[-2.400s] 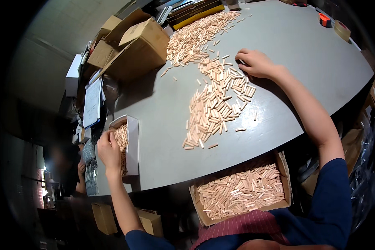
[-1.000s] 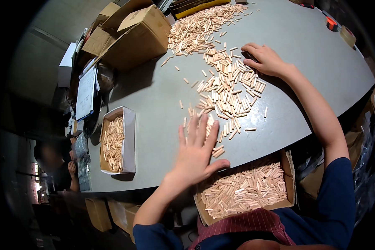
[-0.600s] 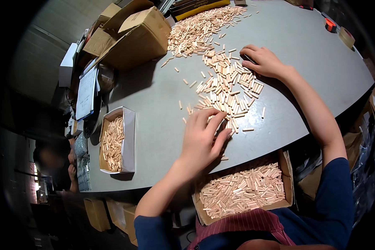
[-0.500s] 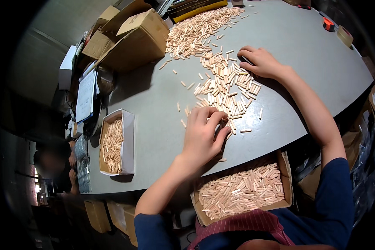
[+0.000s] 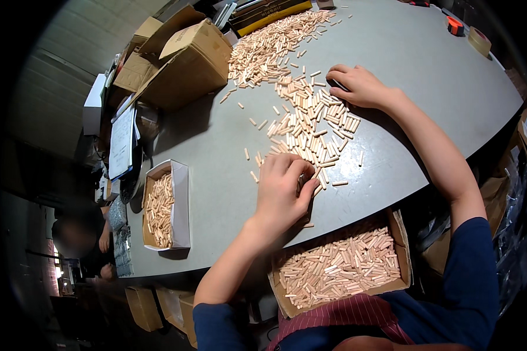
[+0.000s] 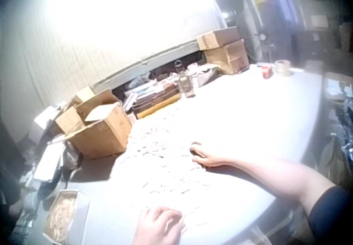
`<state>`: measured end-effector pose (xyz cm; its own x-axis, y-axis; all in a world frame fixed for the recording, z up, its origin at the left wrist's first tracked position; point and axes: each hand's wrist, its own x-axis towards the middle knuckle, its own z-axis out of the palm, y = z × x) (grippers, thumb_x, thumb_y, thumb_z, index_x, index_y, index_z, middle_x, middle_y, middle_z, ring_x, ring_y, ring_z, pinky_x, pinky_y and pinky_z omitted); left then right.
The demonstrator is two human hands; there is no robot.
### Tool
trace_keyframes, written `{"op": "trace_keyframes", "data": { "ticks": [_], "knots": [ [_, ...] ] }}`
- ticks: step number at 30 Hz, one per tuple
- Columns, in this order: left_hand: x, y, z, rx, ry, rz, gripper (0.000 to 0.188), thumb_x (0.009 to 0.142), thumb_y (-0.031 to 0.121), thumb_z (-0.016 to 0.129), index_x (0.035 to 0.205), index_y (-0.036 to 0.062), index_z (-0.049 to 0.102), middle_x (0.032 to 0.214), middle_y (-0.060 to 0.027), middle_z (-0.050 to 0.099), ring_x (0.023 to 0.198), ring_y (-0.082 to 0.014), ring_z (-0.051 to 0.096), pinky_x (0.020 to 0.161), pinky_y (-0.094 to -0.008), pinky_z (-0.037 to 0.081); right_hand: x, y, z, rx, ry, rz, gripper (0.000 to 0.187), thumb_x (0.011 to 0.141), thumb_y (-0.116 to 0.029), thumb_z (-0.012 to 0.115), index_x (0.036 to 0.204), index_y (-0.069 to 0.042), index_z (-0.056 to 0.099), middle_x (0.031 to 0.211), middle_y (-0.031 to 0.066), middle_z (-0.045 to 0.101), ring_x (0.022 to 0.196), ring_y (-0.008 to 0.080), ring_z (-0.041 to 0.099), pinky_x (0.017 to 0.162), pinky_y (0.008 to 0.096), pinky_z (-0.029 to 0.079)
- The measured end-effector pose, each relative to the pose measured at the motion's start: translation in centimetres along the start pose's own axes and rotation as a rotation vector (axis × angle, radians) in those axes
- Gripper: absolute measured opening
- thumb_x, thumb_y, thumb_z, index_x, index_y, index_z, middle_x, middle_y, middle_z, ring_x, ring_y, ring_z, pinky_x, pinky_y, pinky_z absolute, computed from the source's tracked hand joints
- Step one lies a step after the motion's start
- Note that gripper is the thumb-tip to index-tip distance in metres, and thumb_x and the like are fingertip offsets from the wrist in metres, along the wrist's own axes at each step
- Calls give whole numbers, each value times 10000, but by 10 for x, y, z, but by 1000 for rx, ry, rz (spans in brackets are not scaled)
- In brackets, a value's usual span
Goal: The person sorts small wooden sticks on a table, moving them from a pile into a cardboard box. They repeatedly gather sticks with both hands and place them into the box, occasionally picking up individual sticks to inspect them.
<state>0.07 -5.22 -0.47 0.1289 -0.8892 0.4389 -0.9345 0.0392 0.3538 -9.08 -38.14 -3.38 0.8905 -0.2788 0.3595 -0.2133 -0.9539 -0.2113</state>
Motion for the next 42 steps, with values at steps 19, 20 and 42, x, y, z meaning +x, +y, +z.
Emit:
{"op": "trace_keyframes", "data": {
  "ticks": [19,20,42],
  "knots": [
    [36,-20,-20,-128,277,26,66,903,24,704,958,18,668,926,-103,697,866,-303,641,776,-397,497,-25,-117,-27,1114,-197,33,385,1061,-394,597,1027,-24,700,748,-19,595,710,57,544,614,269,473],
    [34,-20,-19,-126,273,27,66,903,23,704,958,19,667,923,-101,694,861,-303,637,771,-399,496,-28,-125,-33,1155,-255,52,382,1063,-390,596,1019,-23,695,737,-19,591,694,55,538,595,266,465],
    [10,-11,-48,-29,-354,-201,324,830,219,813,952,7,600,957,-167,644,971,-370,584,853,-460,482,-23,-111,-16,853,-59,-92,240,961,-241,723,959,-6,675,810,96,692,740,156,630,682,326,506]
  ]
}}
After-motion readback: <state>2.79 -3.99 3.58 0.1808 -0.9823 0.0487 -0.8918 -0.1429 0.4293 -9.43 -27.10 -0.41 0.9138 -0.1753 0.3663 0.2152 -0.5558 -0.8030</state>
